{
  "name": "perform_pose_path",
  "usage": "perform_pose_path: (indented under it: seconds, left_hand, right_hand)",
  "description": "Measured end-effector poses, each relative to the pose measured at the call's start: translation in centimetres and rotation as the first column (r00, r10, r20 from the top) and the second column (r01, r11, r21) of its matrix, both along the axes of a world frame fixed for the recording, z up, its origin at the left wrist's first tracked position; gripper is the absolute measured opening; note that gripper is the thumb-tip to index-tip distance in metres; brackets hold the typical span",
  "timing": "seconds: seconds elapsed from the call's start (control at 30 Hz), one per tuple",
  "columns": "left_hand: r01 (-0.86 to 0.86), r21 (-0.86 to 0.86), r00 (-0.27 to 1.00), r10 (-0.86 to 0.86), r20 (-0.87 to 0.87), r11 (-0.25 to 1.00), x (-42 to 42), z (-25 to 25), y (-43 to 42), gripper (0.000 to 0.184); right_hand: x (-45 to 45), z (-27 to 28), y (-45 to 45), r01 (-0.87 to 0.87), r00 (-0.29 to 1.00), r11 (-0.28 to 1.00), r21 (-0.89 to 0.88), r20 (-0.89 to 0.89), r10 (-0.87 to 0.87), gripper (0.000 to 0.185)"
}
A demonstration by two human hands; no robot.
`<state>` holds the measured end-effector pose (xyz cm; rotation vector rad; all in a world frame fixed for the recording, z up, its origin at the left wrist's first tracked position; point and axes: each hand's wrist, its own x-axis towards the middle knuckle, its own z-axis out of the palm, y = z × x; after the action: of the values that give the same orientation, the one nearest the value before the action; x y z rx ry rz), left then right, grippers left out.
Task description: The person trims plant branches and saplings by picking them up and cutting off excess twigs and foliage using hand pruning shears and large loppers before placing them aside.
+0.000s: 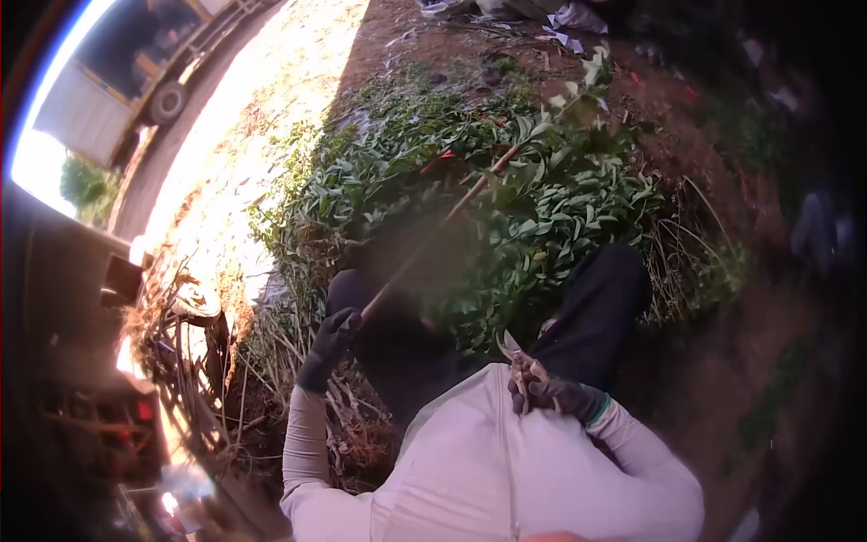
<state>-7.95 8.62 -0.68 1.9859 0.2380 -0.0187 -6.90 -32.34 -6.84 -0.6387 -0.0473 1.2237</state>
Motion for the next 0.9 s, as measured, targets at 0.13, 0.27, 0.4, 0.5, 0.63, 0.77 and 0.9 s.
perform_pose_path:
  seconds: [0.13, 0.27, 0.4, 0.5, 0.63, 0.77, 0.9]
  left_hand:
    - [0.145, -0.500, 0.957, -0.249, -0.147, 0.854, -2.4, -4.1, 1.2, 0.025]
    - [-0.003, -0.334, 0.993, -0.037, -0.114, 0.943, -2.9, -3.9, 0.5, 0.020]
    - [0.286, -0.271, 0.895, -0.357, -0.266, 0.919, -3.8, -4.1, 2.4, 0.024]
    - [0.290, -0.185, 0.919, -0.327, -0.218, 0.939, -3.0, -3.5, 1.1, 0.026]
    - [0.233, -0.086, 0.963, -0.243, -0.121, 0.969, 1.1, -1.7, -3.2, 0.029]
    - [0.018, 0.108, 0.981, -0.039, 0.190, 0.994, 5.0, -0.8, -10.4, 0.025]
    - [-0.150, 0.319, 0.942, 0.037, 0.333, 0.936, 5.7, -1.4, -13.2, 0.017]
  right_hand:
    - [4.2, -1.1, 1.1, 0.286, 0.860, 0.957, -0.059, 0.456, -0.229, 0.050]
    - [10.9, -2.7, 2.4, 0.669, 0.391, 0.743, -0.023, 0.861, -0.326, 0.040]
    - [16.3, -6.4, 2.8, 0.789, 0.051, 0.614, -0.019, 0.998, -0.034, 0.035]
    - [19.4, -9.4, 2.8, 0.624, 0.589, 0.780, -0.058, 0.690, -0.420, 0.033]
    - [19.1, -7.8, 2.5, 0.547, 0.592, 0.808, -0.218, 0.783, -0.190, 0.035]
    - [18.8, -8.3, 2.4, 0.225, 0.789, 0.961, 0.159, 0.549, -0.276, 0.043]
    - [16.8, -7.1, -0.6, 0.476, 0.513, 0.840, -0.262, 0.858, -0.022, 0.059]
